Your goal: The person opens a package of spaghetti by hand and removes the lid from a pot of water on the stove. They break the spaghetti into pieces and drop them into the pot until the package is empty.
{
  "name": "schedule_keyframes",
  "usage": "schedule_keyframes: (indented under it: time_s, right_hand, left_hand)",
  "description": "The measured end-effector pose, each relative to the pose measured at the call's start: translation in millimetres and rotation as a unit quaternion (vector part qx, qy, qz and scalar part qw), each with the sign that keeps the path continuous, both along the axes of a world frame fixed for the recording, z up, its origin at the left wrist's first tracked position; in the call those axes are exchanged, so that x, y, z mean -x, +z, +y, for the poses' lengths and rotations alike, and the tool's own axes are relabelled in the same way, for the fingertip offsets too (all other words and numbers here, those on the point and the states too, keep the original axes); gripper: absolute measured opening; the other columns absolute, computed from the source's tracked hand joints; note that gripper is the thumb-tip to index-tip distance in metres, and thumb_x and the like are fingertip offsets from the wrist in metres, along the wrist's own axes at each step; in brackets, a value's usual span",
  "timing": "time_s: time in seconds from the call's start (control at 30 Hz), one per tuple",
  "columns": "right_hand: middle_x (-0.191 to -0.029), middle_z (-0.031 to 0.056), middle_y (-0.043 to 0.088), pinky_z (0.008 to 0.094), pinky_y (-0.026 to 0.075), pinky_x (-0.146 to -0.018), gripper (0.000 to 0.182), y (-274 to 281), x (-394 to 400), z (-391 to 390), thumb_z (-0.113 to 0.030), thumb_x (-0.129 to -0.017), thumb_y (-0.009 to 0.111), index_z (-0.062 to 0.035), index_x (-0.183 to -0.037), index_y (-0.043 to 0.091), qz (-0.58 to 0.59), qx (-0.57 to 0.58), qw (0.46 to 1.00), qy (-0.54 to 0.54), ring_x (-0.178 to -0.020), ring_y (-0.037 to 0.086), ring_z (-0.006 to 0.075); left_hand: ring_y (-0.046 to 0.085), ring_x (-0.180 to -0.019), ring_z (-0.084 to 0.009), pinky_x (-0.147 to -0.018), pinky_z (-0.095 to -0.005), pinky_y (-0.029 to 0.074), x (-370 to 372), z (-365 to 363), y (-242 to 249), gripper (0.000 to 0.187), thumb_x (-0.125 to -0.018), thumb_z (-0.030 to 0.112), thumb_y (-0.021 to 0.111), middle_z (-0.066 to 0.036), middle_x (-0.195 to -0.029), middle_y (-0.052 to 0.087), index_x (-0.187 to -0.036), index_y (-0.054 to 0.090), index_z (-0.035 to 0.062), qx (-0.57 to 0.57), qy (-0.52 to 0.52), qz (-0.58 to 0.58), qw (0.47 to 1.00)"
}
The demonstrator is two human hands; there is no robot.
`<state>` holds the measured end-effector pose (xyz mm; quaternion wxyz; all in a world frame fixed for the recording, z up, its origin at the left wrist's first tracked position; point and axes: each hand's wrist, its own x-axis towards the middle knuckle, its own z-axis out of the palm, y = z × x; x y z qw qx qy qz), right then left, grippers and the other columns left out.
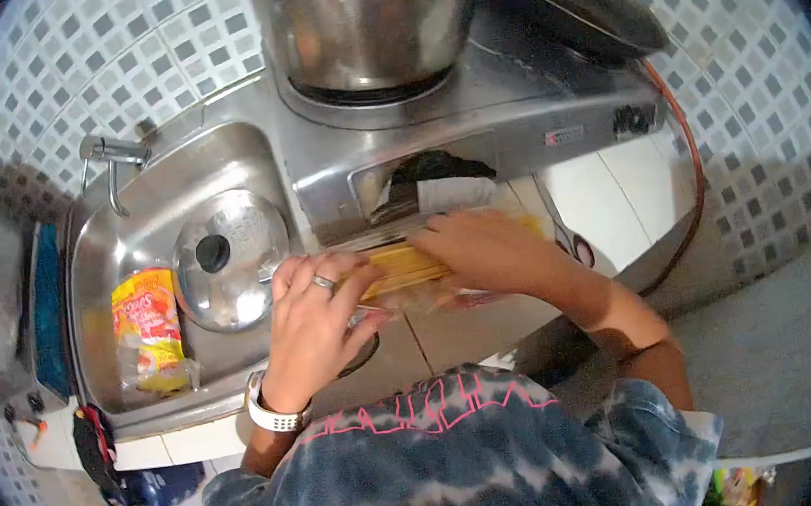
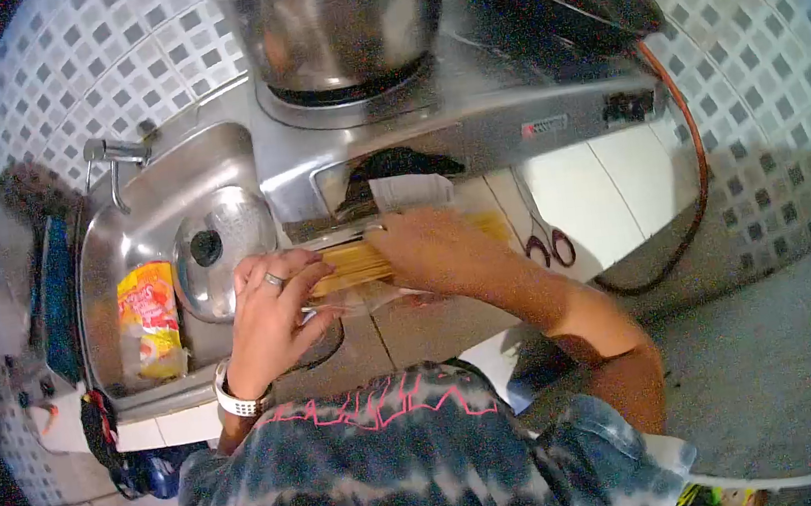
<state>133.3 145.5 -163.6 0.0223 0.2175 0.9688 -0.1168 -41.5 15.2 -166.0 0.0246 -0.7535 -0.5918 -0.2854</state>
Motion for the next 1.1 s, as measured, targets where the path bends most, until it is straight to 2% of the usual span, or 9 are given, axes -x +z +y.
schedule_keyframes:
  time_s: [0.27, 0.33, 0.37, 0.4, 0.57, 0.6, 0.8, 1.0, 1.1]
  right_hand:
    - [-0.080, 0.0124, 0.059, 0.0419, 0.044, -0.072, 0.036, 2, -8, -15, -0.023, -0.066, 0.065, -0.0072, -0.097, 0.055, 0.153, -0.017, 0.987, -0.043, -0.079, 0.056, 0.0308]
    - [-0.087, 0.0144, 0.061, 0.0401, 0.044, -0.075, 0.035, -27, -8, -6, -0.022, -0.065, 0.065, -0.0062, -0.095, 0.056, 0.325, -0.082, 0.942, -0.004, -0.084, 0.057, 0.0305]
    - [-0.091, 0.0145, 0.061, 0.0404, 0.044, -0.077, 0.036, -17, -1, -7, -0.026, -0.067, 0.064, -0.0058, -0.096, 0.057, 0.172, -0.021, 0.983, -0.056, -0.089, 0.057, 0.0300]
    - [-0.092, 0.0143, 0.061, 0.0416, 0.044, -0.078, 0.036, -12, 0, -7, -0.030, -0.070, 0.063, -0.0062, -0.097, 0.057, 0.124, 0.026, 0.990, -0.065, -0.091, 0.057, 0.0297]
    - [-0.090, 0.0138, 0.062, 0.0407, 0.045, -0.073, 0.043, -29, 4, -8, -0.043, -0.072, 0.059, -0.0070, -0.095, 0.062, 0.150, 0.067, 0.983, -0.082, -0.086, 0.059, 0.0292]
    - [-0.090, 0.0137, 0.062, 0.0408, 0.045, -0.073, 0.045, -31, 7, -6, -0.045, -0.072, 0.059, -0.0066, -0.095, 0.062, 0.150, 0.077, 0.983, -0.074, -0.085, 0.059, 0.0293]
    - [-0.094, 0.0149, 0.062, 0.0408, 0.045, -0.074, 0.058, -24, 17, 1, -0.055, -0.070, 0.059, -0.0052, -0.099, 0.062, 0.117, 0.075, 0.989, -0.044, -0.087, 0.058, 0.0309]
    - [-0.096, 0.0142, 0.061, 0.0397, 0.045, -0.076, 0.057, -33, 27, 10, -0.050, -0.067, 0.063, -0.0046, -0.101, 0.061, 0.054, 0.048, 0.997, -0.026, -0.088, 0.057, 0.0292]
    - [-0.095, 0.0138, 0.061, 0.0397, 0.045, -0.075, 0.050, -30, 21, 1, -0.039, -0.062, 0.068, -0.0062, -0.099, 0.061, 0.026, 0.060, 0.994, -0.083, -0.088, 0.058, 0.0280]
  left_hand:
    - [0.050, -0.091, -0.0254, -0.082, -0.0387, 0.033, -6, -5, 0, 0.033, -0.063, 0.018, 0.067, -0.006, -0.092, 0.058, -0.094, 0.059, 0.0099, 0.046, -0.030, 0.119, 0.991]
    - [0.050, -0.092, -0.0255, -0.083, -0.0382, 0.033, -2, -5, -4, 0.034, -0.063, 0.017, 0.067, -0.006, -0.094, 0.058, -0.095, 0.059, 0.0100, 0.066, -0.048, 0.151, 0.985]
    - [0.050, -0.092, -0.0254, -0.083, -0.0381, 0.033, -2, -6, -5, 0.034, -0.063, 0.017, 0.067, -0.006, -0.095, 0.058, -0.096, 0.059, 0.0100, 0.065, -0.052, 0.155, 0.984]
    - [0.050, -0.092, -0.0254, -0.083, -0.0380, 0.033, -4, -6, -5, 0.034, -0.063, 0.017, 0.067, -0.006, -0.096, 0.058, -0.096, 0.059, 0.0099, 0.066, -0.054, 0.159, 0.984]
    - [0.052, -0.091, -0.0253, -0.084, -0.0368, 0.034, -2, -3, -8, 0.031, -0.068, 0.017, 0.067, -0.007, -0.096, 0.059, -0.097, 0.059, 0.0094, 0.070, -0.077, 0.158, 0.982]
    - [0.052, -0.091, -0.0257, -0.081, -0.0342, 0.036, -2, -3, -6, 0.033, -0.067, 0.009, 0.062, -0.009, -0.100, 0.058, -0.100, 0.057, 0.0073, 0.092, -0.067, 0.169, 0.979]
    - [0.054, -0.089, -0.0270, -0.078, -0.0344, 0.041, 2, -3, -7, 0.027, -0.072, 0.011, 0.060, -0.011, -0.097, 0.059, -0.098, 0.056, 0.0046, 0.079, -0.087, 0.152, 0.981]
    - [0.055, -0.086, -0.0268, -0.077, -0.0342, 0.041, 4, -4, -8, 0.027, -0.071, 0.013, 0.063, -0.011, -0.095, 0.059, -0.096, 0.056, 0.0043, 0.078, -0.105, 0.137, 0.982]
    - [0.057, -0.080, -0.0281, -0.073, -0.0345, 0.042, 2, -3, -10, 0.026, -0.067, 0.011, 0.066, -0.011, -0.089, 0.060, -0.091, 0.059, 0.0051, 0.048, -0.125, 0.101, 0.986]
